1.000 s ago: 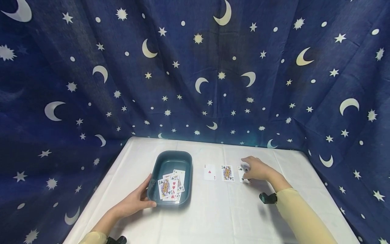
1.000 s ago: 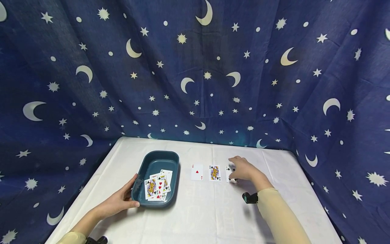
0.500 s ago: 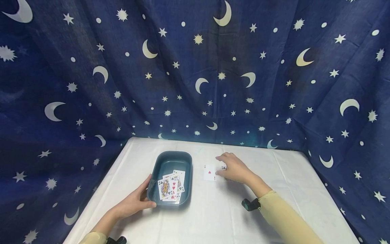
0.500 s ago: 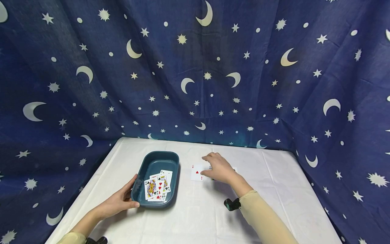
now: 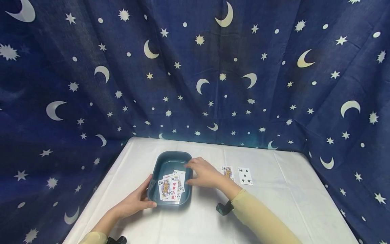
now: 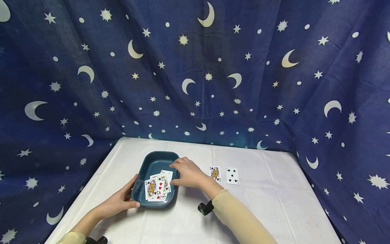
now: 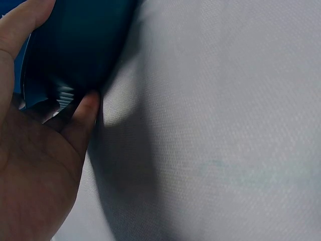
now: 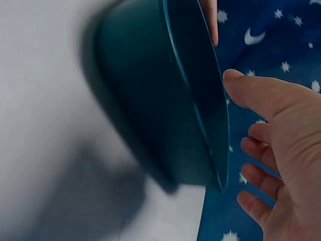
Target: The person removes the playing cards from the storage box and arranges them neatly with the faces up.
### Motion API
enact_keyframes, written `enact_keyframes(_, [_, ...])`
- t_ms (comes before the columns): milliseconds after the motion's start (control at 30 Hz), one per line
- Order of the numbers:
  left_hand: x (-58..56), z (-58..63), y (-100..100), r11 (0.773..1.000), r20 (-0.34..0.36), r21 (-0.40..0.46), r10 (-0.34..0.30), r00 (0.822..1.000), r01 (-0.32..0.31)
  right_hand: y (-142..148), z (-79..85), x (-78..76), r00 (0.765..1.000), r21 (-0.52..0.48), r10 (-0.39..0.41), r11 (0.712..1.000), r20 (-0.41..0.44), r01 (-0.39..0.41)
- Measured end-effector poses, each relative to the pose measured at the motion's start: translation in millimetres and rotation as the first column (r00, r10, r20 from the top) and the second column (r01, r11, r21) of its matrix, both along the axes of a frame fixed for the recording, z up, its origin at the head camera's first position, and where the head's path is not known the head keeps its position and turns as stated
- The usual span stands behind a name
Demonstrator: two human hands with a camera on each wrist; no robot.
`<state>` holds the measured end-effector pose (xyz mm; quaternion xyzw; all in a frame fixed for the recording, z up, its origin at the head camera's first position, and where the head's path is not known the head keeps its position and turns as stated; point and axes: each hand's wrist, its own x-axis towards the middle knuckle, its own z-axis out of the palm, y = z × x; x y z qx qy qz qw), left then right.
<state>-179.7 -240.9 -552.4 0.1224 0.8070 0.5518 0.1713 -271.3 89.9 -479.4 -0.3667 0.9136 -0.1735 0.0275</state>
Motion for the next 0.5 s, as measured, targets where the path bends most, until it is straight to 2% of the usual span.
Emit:
enact_keyframes(300, [-0.2, -1.4, -1.4, 1.000, -0.006, -0.001, 0.004, 1.000, -0.004, -45.2, -9.9, 0.7, 0.995, 0.103, 0.092, 0.991, -0.029, -0.088])
enact_keyframes(500, [-0.6, -1.9, -2.0, 1.000, 0.000, -0.005, -0.011, 1.000, 0.011, -61.1, -17.9, -2.2, 0.995, 0.152, 0.101, 0.984, -0.024, -0.097])
